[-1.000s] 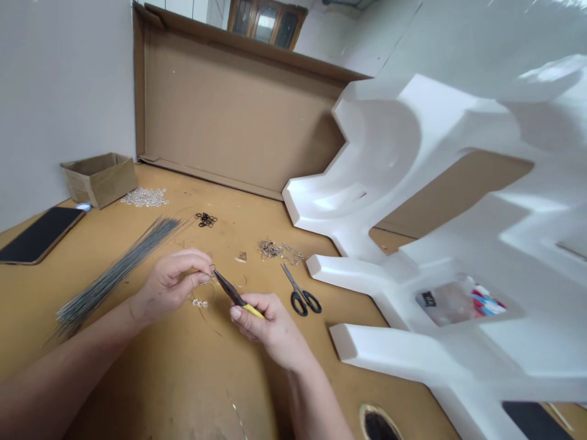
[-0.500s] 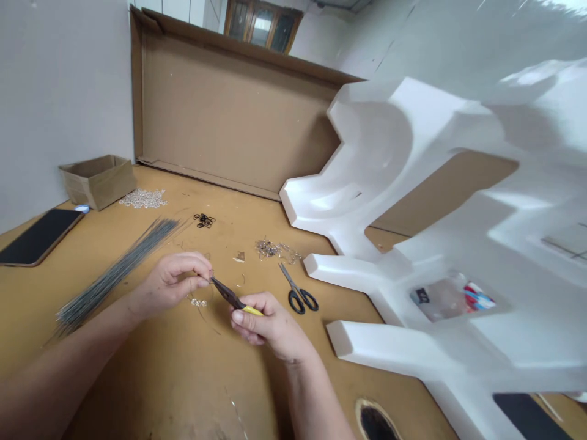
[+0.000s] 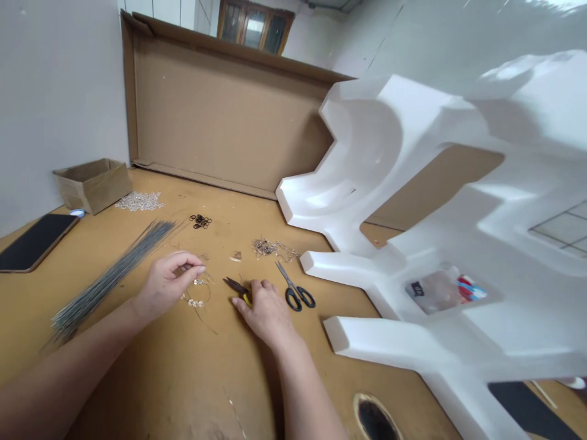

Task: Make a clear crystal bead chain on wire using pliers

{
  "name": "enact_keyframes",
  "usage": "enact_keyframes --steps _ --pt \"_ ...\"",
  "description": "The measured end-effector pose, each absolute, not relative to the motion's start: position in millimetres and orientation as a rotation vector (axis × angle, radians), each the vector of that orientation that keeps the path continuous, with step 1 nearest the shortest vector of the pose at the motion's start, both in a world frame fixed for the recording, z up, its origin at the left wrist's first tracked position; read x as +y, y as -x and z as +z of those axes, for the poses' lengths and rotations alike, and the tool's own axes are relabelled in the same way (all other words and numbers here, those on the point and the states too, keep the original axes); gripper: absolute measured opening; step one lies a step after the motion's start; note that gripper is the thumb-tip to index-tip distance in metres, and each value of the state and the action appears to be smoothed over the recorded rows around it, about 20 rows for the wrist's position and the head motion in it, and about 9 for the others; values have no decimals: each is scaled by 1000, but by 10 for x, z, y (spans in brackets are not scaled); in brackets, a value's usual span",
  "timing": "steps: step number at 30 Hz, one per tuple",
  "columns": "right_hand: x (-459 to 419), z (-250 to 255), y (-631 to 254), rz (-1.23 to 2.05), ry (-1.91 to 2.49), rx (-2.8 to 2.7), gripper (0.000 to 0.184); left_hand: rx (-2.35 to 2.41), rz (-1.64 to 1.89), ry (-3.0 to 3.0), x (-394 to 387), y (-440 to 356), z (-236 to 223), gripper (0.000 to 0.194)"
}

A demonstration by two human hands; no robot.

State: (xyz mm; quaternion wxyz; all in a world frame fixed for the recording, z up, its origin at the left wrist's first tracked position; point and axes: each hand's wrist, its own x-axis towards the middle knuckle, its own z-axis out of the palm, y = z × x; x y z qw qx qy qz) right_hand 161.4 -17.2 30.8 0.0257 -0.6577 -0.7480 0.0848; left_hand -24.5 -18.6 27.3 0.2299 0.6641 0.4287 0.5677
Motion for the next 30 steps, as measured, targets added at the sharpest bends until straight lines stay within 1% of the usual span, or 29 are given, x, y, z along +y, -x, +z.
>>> enact_keyframes --steps 5,8,10,13,15,18,21,23,30 --pt "-223 298 -1622 294 1956 -2357 41 1181 1530 -1924 -213 221 236 12" --pt "-241 327 -1590 363 1803 -2220 34 1161 1506 -1969 -234 201 213 13" --pt "-252 338 -1529 603 1596 -2030 28 1141 1485 -1991 -253 177 192 13" --pt "-283 322 -1391 1082 1269 -1653 29 1129 1417 -1995 -288 128 155 12" --pt "-310 295 -1299 1214 1170 -1441 26 1107 1370 -1969 -314 94 140 11" --pt "-333 258 -1214 1262 1111 -1223 20 1048 1328 -1819 -344 60 159 10" --pt "-327 271 -1201 1280 1111 -1168 19 989 1266 -1612 -351 59 230 13" --pt "-317 317 -1205 1231 1145 -1229 19 971 1222 -1517 -340 77 280 14" --pt "-286 497 -1119 940 1315 -1629 13 1009 1197 -1277 -254 153 305 7"
